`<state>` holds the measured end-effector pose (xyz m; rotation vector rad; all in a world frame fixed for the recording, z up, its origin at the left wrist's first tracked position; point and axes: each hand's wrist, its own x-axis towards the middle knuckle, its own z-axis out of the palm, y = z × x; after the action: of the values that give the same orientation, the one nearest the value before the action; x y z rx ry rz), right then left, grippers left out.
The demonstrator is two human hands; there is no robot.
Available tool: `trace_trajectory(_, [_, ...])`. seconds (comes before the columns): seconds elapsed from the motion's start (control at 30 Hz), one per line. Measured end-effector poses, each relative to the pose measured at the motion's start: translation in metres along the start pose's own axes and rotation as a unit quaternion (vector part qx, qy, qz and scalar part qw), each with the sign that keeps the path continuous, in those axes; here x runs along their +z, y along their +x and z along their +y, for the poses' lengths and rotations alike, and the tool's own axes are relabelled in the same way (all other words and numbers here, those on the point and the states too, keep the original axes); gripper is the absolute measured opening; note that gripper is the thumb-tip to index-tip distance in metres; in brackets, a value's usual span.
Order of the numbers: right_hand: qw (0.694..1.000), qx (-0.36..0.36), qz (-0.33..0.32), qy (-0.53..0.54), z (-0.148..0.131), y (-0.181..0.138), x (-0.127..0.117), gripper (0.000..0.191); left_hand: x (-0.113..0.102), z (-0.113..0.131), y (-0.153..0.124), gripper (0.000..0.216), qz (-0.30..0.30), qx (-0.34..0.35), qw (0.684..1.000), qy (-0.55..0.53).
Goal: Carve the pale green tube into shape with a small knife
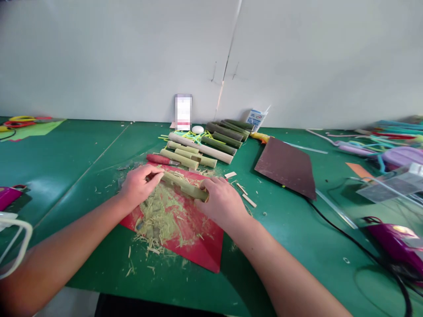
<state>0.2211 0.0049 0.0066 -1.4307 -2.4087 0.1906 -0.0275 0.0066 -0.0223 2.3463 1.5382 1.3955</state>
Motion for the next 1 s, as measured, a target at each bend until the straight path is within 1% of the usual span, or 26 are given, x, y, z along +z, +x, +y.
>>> trace_trajectory(0.1, [1.0, 0.002, -0.015, 0.014, -0.005, -0.003, 0.0, 0.015, 0.0, -0.004, 0.0, 0.012, 0.001, -0.02, 1.0, -0.004])
trace_trajectory(0.2, [0.998, 0.01, -0.051, 0.025, -0.012, -0.007, 0.001, 0.017, 0.001, -0.008, 0.001, 0.012, -0.006, -0.041, 0.999, -0.005])
trace_trajectory(0.37, [0.998, -0.001, -0.052, 0.036, -0.022, -0.013, 0.009, 0.025, 0.005, -0.011, 0.005, 0.011, -0.019, -0.037, 0.999, -0.005])
trace_trajectory(0.6, [0.997, -0.003, -0.06, 0.056, -0.028, -0.013, 0.014, 0.015, 0.013, -0.019, 0.008, 0.009, -0.043, -0.016, 0.999, 0.012])
trace_trajectory(0.67, [0.997, -0.008, -0.057, 0.057, -0.029, -0.013, 0.014, 0.013, 0.015, -0.013, 0.007, 0.009, -0.052, -0.012, 0.999, 0.01])
trace_trajectory(0.73, [0.998, -0.012, -0.05, 0.048, -0.03, -0.013, 0.015, 0.011, 0.016, -0.001, 0.005, 0.009, -0.076, 0.011, 0.997, 0.005])
trace_trajectory(0.83, [0.998, -0.002, -0.046, 0.036, -0.032, -0.015, 0.016, 0.011, 0.016, 0.02, -0.001, 0.009, -0.153, 0.07, 0.986, -0.018])
trace_trajectory(0.87, [0.998, 0.002, -0.049, 0.035, -0.032, -0.015, 0.016, 0.011, 0.016, 0.023, -0.002, 0.009, -0.17, 0.082, 0.982, -0.022])
trace_trajectory(0.9, [0.998, 0.005, -0.053, 0.035, -0.033, -0.015, 0.016, 0.011, 0.015, 0.025, -0.002, 0.01, -0.174, 0.084, 0.981, -0.018])
trace_trajectory(0.93, [0.998, 0.008, -0.056, 0.035, -0.034, -0.016, 0.016, 0.011, 0.015, 0.024, -0.001, 0.011, -0.164, 0.077, 0.983, -0.008])
trace_trajectory(1.0, [0.998, 0.011, -0.057, 0.036, -0.035, -0.015, 0.016, 0.013, 0.015, 0.021, 0.0, 0.014, -0.126, 0.049, 0.99, 0.024])
